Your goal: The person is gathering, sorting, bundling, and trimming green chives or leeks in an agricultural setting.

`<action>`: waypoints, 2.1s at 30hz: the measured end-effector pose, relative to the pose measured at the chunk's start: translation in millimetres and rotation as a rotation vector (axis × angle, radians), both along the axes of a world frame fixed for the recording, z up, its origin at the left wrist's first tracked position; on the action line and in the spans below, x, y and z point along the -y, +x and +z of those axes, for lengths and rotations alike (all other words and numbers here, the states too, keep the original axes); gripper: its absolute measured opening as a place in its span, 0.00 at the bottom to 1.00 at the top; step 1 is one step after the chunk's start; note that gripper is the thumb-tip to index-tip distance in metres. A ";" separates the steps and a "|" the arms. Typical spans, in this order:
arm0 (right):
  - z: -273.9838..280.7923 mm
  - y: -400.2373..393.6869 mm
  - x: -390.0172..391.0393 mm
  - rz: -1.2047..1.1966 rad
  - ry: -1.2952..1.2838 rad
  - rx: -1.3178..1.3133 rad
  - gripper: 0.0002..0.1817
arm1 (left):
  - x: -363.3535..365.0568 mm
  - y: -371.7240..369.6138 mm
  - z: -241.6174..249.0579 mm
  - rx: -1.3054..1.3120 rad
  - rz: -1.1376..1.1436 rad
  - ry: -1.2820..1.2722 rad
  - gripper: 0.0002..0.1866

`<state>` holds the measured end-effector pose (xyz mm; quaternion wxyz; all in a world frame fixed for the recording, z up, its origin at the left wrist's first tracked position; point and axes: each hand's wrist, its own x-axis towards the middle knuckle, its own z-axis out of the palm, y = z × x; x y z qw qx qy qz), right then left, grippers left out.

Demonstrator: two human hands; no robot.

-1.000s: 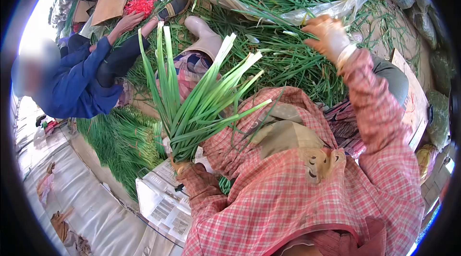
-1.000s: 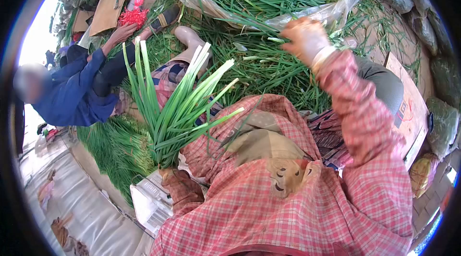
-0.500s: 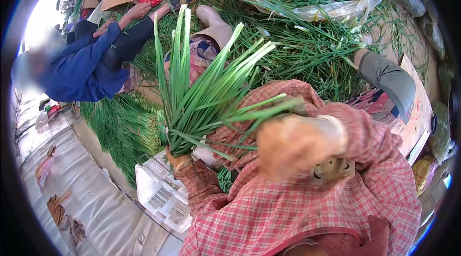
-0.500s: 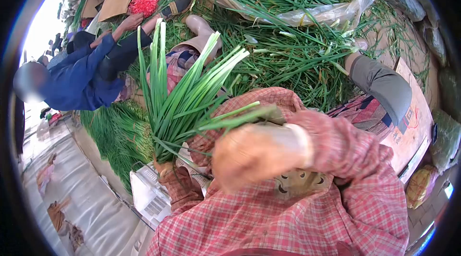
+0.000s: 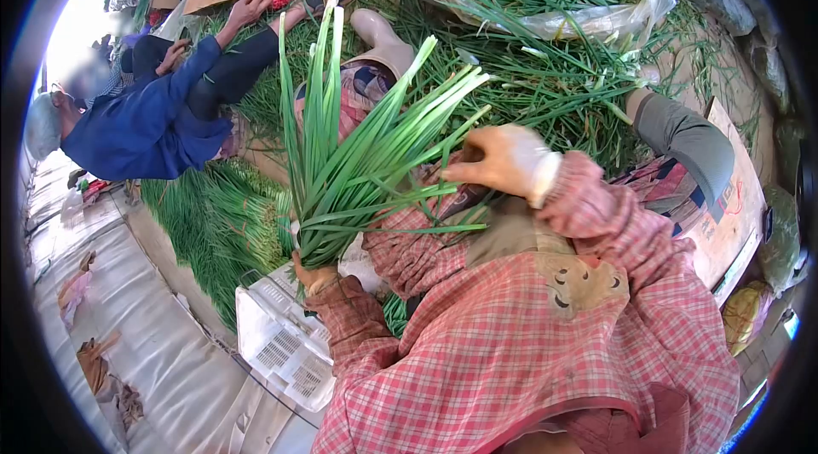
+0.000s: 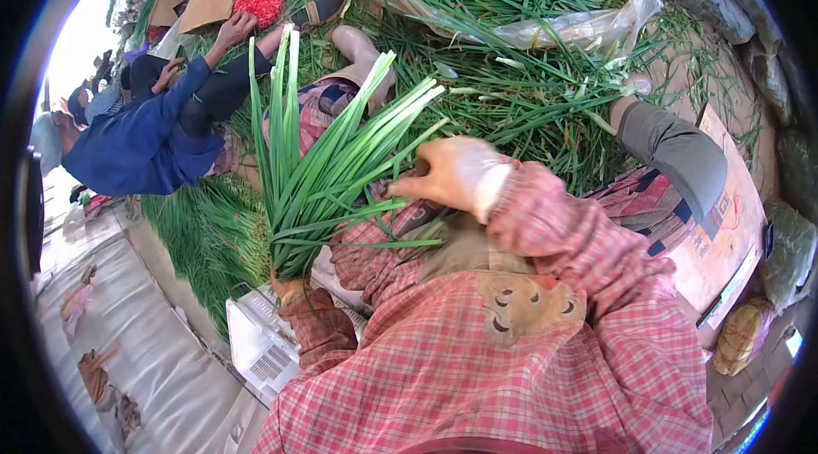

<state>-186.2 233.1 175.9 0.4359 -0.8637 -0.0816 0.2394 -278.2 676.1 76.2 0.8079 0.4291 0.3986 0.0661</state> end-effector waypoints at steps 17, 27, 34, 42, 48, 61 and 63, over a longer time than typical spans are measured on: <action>7.3 -23.2 148.7 -0.727 1.377 -0.226 0.20 | 15.1 26.6 -1.6 -0.050 0.090 0.024 0.28; 4.6 73.2 74.5 -0.308 -0.007 0.538 0.14 | -2.5 16.1 20.1 0.414 -0.098 -0.424 0.28; 2.9 129.0 19.4 -0.252 0.440 0.284 0.15 | 70.8 88.2 165.9 0.821 -0.090 0.176 0.21; -32.5 137.1 8.9 0.282 0.458 -0.102 0.15 | 101.5 122.7 209.6 0.885 -0.249 0.054 0.19; -32.6 92.3 36.5 0.107 0.466 0.180 0.13 | 126.7 132.9 225.3 0.870 -0.250 0.123 0.19; -188.7 16.8 196.3 -0.819 -0.255 0.045 0.18 | 252.6 204.6 330.7 0.915 -0.800 0.498 0.21; -124.9 8.1 173.0 -0.769 -0.784 0.005 0.25 | 275.1 211.2 344.9 1.008 -0.781 0.561 0.22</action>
